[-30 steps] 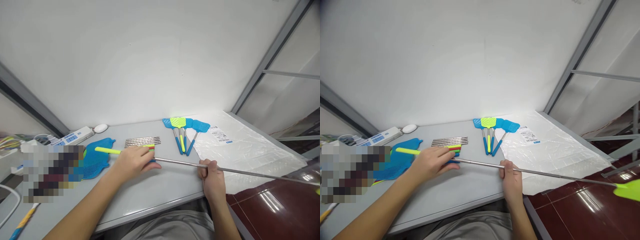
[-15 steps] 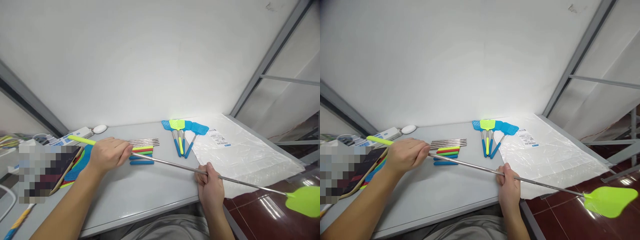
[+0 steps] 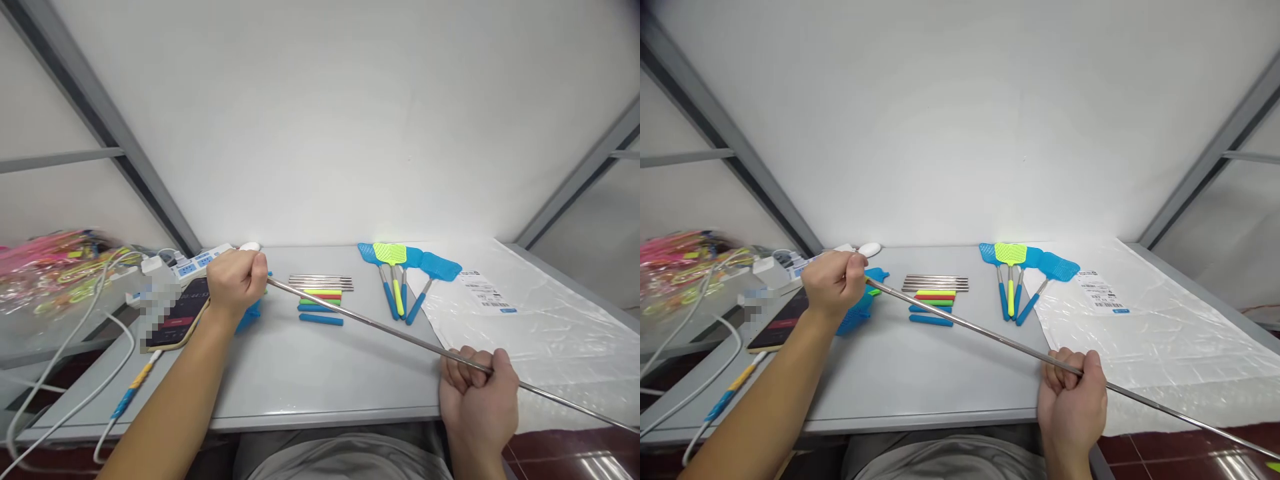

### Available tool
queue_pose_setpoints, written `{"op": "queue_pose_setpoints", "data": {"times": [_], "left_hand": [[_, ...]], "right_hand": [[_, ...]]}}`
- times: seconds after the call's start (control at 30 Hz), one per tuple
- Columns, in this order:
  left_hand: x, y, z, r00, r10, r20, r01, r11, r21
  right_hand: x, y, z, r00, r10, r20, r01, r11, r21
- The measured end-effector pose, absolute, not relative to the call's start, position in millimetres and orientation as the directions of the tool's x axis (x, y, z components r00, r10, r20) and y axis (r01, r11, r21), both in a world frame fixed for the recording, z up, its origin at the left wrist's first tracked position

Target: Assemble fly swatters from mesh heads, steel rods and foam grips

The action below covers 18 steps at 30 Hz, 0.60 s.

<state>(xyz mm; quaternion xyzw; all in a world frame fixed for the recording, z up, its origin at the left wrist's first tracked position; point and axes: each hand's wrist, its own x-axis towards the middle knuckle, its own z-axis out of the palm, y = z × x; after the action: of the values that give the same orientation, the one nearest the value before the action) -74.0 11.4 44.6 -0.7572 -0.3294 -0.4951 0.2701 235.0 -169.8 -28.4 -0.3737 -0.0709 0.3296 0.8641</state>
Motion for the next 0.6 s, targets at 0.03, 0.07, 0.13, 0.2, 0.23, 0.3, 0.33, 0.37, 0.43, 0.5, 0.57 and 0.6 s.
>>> {"op": "queue_pose_setpoints", "data": {"times": [0.03,0.07,0.13,0.2,0.23,0.3,0.33,0.37,0.43,0.5,0.57,0.6], "left_hand": [[-76.3,11.5,44.6,0.257,0.237,0.937,0.775,-0.63,-0.053],[-78.7,11.7,44.6,0.218,0.245,0.945,0.781,-0.624,-0.019],[-83.0,11.9,44.7,0.143,0.261,0.955,0.782,-0.621,0.053],[-84.5,11.2,44.8,0.108,0.274,0.956,0.766,-0.636,0.096],[-83.4,10.3,44.8,0.113,0.278,0.954,0.754,-0.649,0.1],[-77.3,7.2,44.2,0.163,0.284,0.945,0.734,-0.675,0.077],[-72.4,5.0,43.5,0.197,0.288,0.937,0.724,-0.687,0.059],[-66.7,2.6,42.5,0.229,0.293,0.928,0.714,-0.699,0.045],[-54.2,-2.7,39.7,0.284,0.302,0.91,0.689,-0.724,0.026],[-43.2,-7.9,36.6,0.311,0.302,0.901,0.668,-0.744,0.019],[-35.1,-12.8,33.9,0.306,0.293,0.906,0.656,-0.754,0.022],[-31.8,-15.5,32.8,0.296,0.29,0.91,0.653,-0.757,0.029]], "right_hand": [[235.4,-170.0,-27.6,0.785,0.608,-0.12,-0.506,0.516,-0.691],[235.9,-170.2,-27.0,0.798,0.591,-0.118,-0.495,0.531,-0.688],[236.7,-170.5,-26.1,0.825,0.554,-0.113,-0.469,0.559,-0.684],[236.5,-170.5,-25.7,0.838,0.536,-0.105,-0.452,0.573,-0.684],[235.8,-170.4,-25.5,0.835,0.541,-0.101,-0.452,0.571,-0.685],[233.1,-169.9,-24.9,0.822,0.562,-0.09,-0.455,0.554,-0.698],[231.3,-169.5,-24.5,0.815,0.573,-0.083,-0.453,0.542,-0.708],[229.7,-169.2,-24.1,0.815,0.576,-0.072,-0.443,0.536,-0.719],[227.7,-168.6,-23.4,0.833,0.551,-0.047,-0.402,0.546,-0.735],[228.7,-168.1,-23.0,0.852,0.523,-0.039,-0.378,0.561,-0.737],[231.8,-167.6,-23.0,0.857,0.513,-0.051,-0.378,0.558,-0.738],[233.0,-167.3,-23.0,0.857,0.512,-0.058,-0.381,0.554,-0.74]]}}
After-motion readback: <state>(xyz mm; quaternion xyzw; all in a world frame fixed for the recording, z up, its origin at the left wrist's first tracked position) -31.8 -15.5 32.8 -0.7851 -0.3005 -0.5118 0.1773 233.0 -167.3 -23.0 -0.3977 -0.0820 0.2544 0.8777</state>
